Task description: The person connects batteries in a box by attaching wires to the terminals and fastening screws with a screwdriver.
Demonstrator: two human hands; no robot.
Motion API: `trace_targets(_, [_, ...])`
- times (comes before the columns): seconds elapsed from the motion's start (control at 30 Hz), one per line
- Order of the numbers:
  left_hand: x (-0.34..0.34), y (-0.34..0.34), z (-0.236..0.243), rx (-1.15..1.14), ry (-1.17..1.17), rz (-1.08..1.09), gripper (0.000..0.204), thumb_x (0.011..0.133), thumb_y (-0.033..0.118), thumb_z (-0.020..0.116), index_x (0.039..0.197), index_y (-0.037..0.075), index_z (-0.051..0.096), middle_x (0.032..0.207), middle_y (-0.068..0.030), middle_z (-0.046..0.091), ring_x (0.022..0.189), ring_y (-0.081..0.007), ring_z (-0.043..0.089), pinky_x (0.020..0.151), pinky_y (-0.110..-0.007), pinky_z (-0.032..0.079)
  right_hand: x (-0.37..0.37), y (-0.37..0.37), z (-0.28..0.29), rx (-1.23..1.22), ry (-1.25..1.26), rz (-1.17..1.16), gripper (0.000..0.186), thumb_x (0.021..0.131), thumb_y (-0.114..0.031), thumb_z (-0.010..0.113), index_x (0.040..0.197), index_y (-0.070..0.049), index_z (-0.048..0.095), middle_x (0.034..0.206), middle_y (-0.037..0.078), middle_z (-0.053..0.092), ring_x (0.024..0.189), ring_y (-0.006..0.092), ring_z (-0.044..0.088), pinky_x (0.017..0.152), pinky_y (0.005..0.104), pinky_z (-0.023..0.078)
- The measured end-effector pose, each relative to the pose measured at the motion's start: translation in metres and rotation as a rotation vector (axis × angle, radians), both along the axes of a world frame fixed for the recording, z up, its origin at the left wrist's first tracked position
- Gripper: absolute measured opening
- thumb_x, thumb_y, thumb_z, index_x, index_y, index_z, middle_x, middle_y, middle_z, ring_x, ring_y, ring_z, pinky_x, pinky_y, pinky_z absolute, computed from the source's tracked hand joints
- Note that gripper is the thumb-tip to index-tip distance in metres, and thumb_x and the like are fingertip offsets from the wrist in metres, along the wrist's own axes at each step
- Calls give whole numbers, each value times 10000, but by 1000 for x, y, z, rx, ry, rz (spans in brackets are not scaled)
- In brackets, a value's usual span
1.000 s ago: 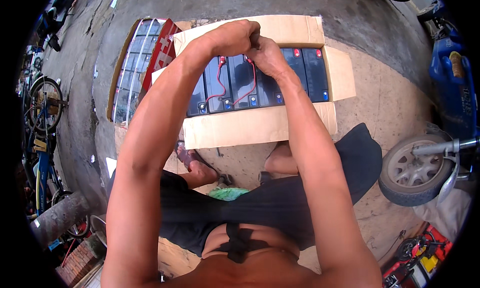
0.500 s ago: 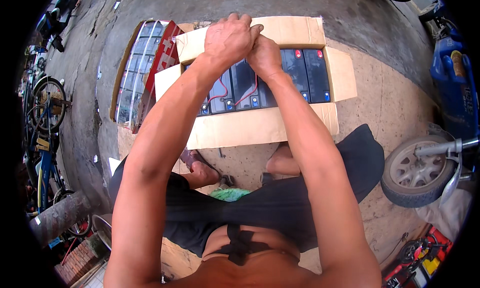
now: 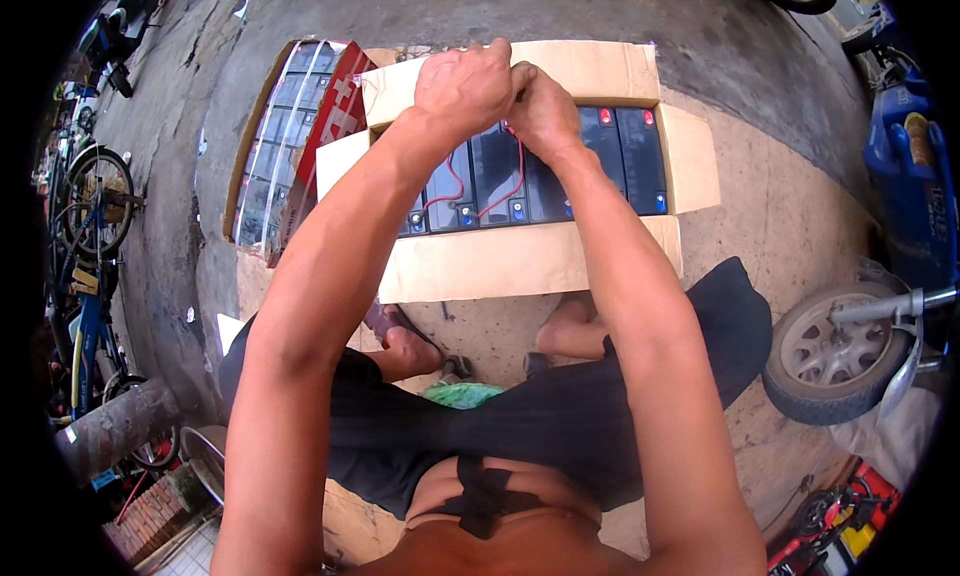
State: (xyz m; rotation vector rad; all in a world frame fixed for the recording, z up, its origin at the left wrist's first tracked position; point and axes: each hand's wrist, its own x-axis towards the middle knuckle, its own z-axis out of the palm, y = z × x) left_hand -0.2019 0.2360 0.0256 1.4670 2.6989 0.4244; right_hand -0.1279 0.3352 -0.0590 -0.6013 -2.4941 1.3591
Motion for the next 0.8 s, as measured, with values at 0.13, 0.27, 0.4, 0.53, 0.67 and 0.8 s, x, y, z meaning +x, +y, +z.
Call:
trace_targets(0.13, [-1, 7, -7, -60, -35, -24, 209, 826, 167, 536, 933, -11, 552, 855, -207, 659, 849, -359, 638, 778, -434, 491, -5, 6, -16, 87, 152, -26, 207, 790, -175, 656, 945, -51, 595, 825, 100, 654, 789, 248, 627, 738, 331, 480])
trace_targets(0.27, [-5, -6, -21, 174, 129, -199, 222, 834, 188, 526, 913, -18, 553, 802, -226, 661, 774, -371, 649, 727, -441, 502, 6, -7, -9, -246, 187, 40, 199, 780, -180, 663, 935, -71, 602, 880, 105, 647, 804, 259, 616, 752, 329, 471])
trace_targets(0.4, [-4, 0, -5, -74, 77, -54, 209, 833, 161, 532, 937, -19, 549, 823, -218, 659, 808, -368, 640, 769, -435, 491, 11, -3, -4, -110, -65, -82, 228, 781, -205, 679, 949, -63, 622, 909, 117, 655, 838, 285, 623, 788, 353, 473])
trace_targets(0.53, [-8, -4, -16, -24, 58, -77, 215, 859, 169, 529, 966, -14, 563, 854, -212, 658, 838, -380, 632, 802, -434, 482, 38, -8, -29, 204, -222, -120, 265, 783, -248, 693, 991, -90, 651, 925, 121, 673, 870, 318, 629, 804, 400, 479])
trace_targets(0.67, [-7, -9, -25, 210, 74, -175, 232, 879, 182, 519, 994, -13, 568, 903, -237, 642, 857, -395, 625, 797, -446, 481, 60, -29, -28, 106, -370, -150, 319, 789, -250, 686, 1062, -94, 633, 976, 115, 642, 926, 310, 614, 827, 407, 476])
trace_targets(0.8, [-2, -3, -15, -49, -26, 13, 229, 837, 123, 527, 1018, -4, 589, 969, -232, 627, 916, -374, 618, 811, -428, 487, 74, -24, -29, 249, -194, 35, 417, 764, -275, 718, 1141, -126, 620, 1111, 99, 580, 1025, 296, 559, 855, 407, 467])
